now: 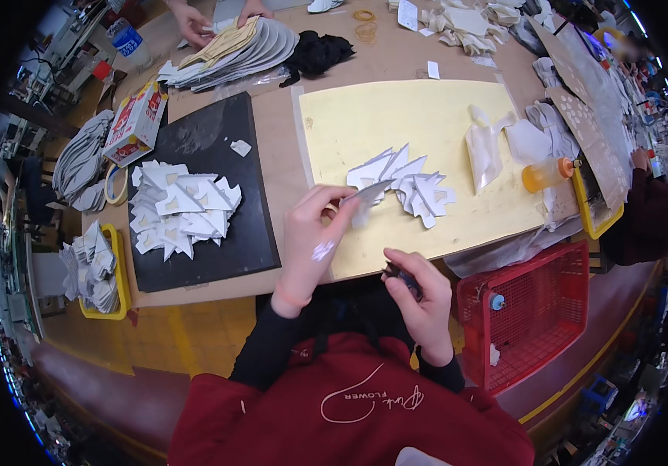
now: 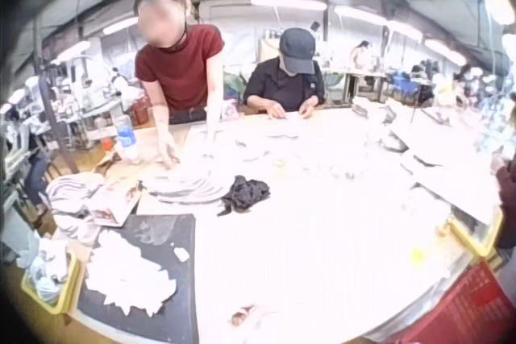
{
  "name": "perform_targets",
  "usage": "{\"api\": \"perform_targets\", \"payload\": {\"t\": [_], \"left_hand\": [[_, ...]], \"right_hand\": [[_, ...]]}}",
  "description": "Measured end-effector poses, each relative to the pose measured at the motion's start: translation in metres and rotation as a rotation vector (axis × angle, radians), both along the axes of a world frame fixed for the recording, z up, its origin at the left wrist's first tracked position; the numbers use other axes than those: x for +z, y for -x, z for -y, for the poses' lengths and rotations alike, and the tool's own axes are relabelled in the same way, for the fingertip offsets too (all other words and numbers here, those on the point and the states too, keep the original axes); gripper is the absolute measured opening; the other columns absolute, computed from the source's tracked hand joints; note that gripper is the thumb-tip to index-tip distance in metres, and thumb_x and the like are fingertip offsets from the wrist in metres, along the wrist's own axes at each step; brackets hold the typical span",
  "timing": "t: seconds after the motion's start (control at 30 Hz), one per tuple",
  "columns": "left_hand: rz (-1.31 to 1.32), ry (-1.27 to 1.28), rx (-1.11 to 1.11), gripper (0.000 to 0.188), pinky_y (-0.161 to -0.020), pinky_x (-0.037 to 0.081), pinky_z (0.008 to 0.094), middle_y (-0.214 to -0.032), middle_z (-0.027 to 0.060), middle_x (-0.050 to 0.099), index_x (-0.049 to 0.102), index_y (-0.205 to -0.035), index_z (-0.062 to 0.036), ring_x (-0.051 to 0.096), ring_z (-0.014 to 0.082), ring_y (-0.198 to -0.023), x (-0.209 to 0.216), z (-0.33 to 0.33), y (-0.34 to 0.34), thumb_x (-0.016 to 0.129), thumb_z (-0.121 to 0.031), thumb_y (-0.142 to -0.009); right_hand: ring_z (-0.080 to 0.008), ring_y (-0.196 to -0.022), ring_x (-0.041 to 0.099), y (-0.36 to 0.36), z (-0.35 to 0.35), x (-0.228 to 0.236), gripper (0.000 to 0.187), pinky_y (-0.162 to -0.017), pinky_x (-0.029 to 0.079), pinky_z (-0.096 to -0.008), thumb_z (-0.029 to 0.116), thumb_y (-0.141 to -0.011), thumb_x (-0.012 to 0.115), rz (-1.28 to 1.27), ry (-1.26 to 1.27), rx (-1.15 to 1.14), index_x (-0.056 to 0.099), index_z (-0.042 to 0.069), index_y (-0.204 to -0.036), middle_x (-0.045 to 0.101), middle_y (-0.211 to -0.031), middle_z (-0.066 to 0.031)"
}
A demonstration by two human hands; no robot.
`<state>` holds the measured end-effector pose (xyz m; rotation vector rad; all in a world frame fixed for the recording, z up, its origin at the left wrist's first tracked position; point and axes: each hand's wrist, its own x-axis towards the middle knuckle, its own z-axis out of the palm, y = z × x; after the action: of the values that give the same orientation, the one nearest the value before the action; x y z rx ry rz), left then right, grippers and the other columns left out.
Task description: The person repeatedly picks up small white paper cutouts from a pile, folds or bends them by hand, and places them into a separate pile. The person then handles larger paper templates, aligning them under a light box and adjusting their position.
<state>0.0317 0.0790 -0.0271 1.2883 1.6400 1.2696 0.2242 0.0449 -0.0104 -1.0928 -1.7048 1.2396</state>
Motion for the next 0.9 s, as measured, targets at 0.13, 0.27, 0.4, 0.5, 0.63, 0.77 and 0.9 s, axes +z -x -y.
{"api": "perform_targets", "payload": {"t": [0.13,0.27,0.4,0.5,0.63,0.77,0.9], "left_hand": [[0.426,0.149,-0.067,0.017,-0.072,0.051,0.0215,-0.09,0.0045,0.069,0.069,-0.106,0.0046,0.064,0.0088,-0.079,0.009,0.041,0.005,0.072,-0.004,-0.092],[0.761,0.167,-0.118,0.01,-0.07,0.049,0.021,-0.107,0.0083,0.067,0.064,-0.103,-0.0012,0.062,0.0085,-0.084,0.014,0.058,0.01,0.068,-0.002,-0.094],[1.053,0.14,-0.313,0.006,-0.071,0.047,0.0216,-0.119,0.0108,0.063,0.058,-0.101,-0.0027,0.056,0.0053,-0.084,0.012,0.058,0.018,0.064,-0.005,-0.098],[1.168,0.221,-0.393,0.007,-0.071,0.046,0.0213,-0.119,0.0107,0.064,0.056,-0.101,-0.0032,0.053,0.0048,-0.083,0.001,0.064,0.023,0.062,-0.004,-0.099],[1.044,0.112,-0.296,0.006,-0.072,0.046,0.021,-0.119,0.0094,0.065,0.057,-0.102,-0.0028,0.054,0.0057,-0.084,-0.002,0.062,0.012,0.062,-0.004,-0.1],[1.025,0.138,-0.194,0.011,-0.07,0.047,0.02,-0.106,0.007,0.065,0.061,-0.107,-0.0002,0.055,0.0064,-0.078,0.006,0.061,0.005,0.065,-0.002,-0.097],[1.047,0.151,-0.125,0.016,-0.07,0.048,0.0188,-0.096,0.0054,0.067,0.064,-0.11,0.0017,0.055,0.0058,-0.075,0.006,0.064,0.004,0.067,-0.001,-0.095]], "right_hand": [[-0.0123,-0.07,0.056,0.014,-0.014,0.006,0.035,-0.063,0.043,-0.0244,0.0,-0.088,0.066,0.014,-0.1,0.0,0.067,-0.003,-0.122,0.063,-0.088,-0.0084],[-0.0108,-0.073,0.053,0.023,-0.013,0.005,0.034,-0.064,0.041,-0.0227,0.005,-0.09,0.064,-0.053,-0.022,0.066,0.068,-0.002,-0.124,0.06,-0.089,-0.006],[-0.0109,-0.078,0.054,0.025,-0.01,0.003,0.034,-0.067,0.041,-0.0225,0.008,-0.092,0.064,-0.182,0.084,0.105,0.068,-0.002,-0.123,0.059,-0.091,-0.0056],[-0.0091,-0.069,0.054,0.019,-0.012,-0.008,0.037,-0.061,0.043,-0.0222,-0.001,-0.089,0.067,-0.252,-0.014,0.169,0.067,0.001,-0.127,0.059,-0.091,-0.0043],[-0.0107,-0.069,0.057,0.021,-0.011,0.005,0.037,-0.06,0.045,-0.0225,-0.002,-0.087,0.069,-0.084,-0.117,0.072,0.068,0.001,-0.124,0.062,-0.091,-0.0062],[-0.0126,-0.069,0.061,0.022,-0.014,0.005,0.035,-0.057,0.047,-0.0237,-0.003,-0.085,0.071,-0.014,-0.192,0.025,0.07,0.002,-0.12,0.067,-0.091,-0.0086],[-0.0132,-0.07,0.063,0.022,-0.012,-0.001,0.032,-0.056,0.049,-0.0241,-0.004,-0.085,0.071,-0.025,-0.205,0.049,0.071,0.002,-0.117,0.067,-0.091,-0.0092]]}}
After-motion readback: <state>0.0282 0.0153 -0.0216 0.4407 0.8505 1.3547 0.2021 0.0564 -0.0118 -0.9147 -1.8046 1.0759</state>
